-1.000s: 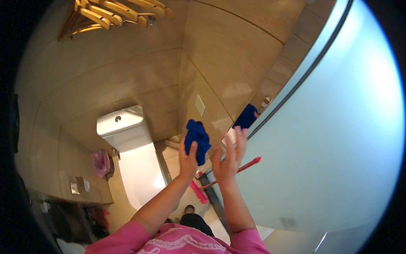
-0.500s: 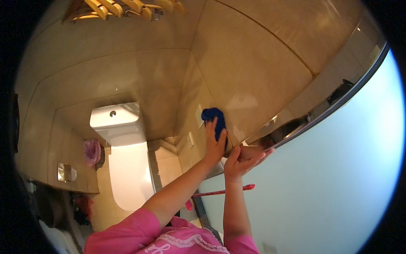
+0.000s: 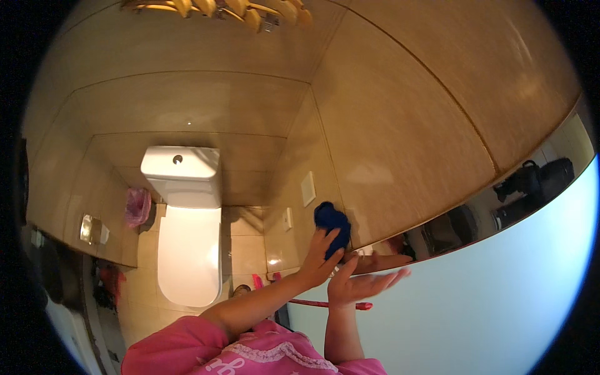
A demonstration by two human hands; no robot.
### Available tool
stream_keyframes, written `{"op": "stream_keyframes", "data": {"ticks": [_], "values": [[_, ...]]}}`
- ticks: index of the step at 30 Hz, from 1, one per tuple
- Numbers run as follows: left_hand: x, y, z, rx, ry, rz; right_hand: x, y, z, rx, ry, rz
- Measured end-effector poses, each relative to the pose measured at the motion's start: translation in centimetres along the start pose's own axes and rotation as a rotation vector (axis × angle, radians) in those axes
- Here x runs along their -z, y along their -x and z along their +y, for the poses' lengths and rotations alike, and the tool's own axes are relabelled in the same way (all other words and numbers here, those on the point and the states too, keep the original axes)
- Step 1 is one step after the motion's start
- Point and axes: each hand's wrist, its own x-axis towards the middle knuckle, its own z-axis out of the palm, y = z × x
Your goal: The person wipes the bathroom sink and surrounding counter with a blue cloth, then cleans the tiled walls and the toilet tank. They rinse the cloth in the sink and hang it on a hook. Finally, they use a green squeegee to push water across the shower floor.
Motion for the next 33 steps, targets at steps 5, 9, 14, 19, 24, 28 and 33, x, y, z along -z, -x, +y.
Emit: {"op": "stream_keyframes", "data": {"ticks": [5,9,14,19,24,28,33], "values": [[1.1,-5.7,-2.5,-0.017,-0.045,0.047,0.1,-3.3,-0.7,0.003,0.018,0.006],[2.5,-12.1,-5.3,0.068,-0.042,0.053,0.7,-4.8,0.6,-0.045,-0.024,-0.040],[3.4,-21.2,-12.4,0.196,-0.107,0.135,-1.2,-3.6,-2.0,-0.423,-0.417,-0.023],[4.6,-31.1,-18.1,0.168,-0.094,0.283,-2.7,-4.0,-0.9,-0.257,-0.224,0.060],[5.9,-34.4,-21.0,0.109,-0.092,0.314,-2.2,-3.4,-1.8,-0.262,-0.069,0.019],[4.7,-29.0,-19.3,0.166,-0.099,0.257,-2.0,-2.1,-1.9,-0.151,-0.198,-0.196],[3.6,-22.8,-15.7,0.171,-0.158,0.095,-2.8,-1.1,-3.7,-0.006,-0.293,-0.701]]}}
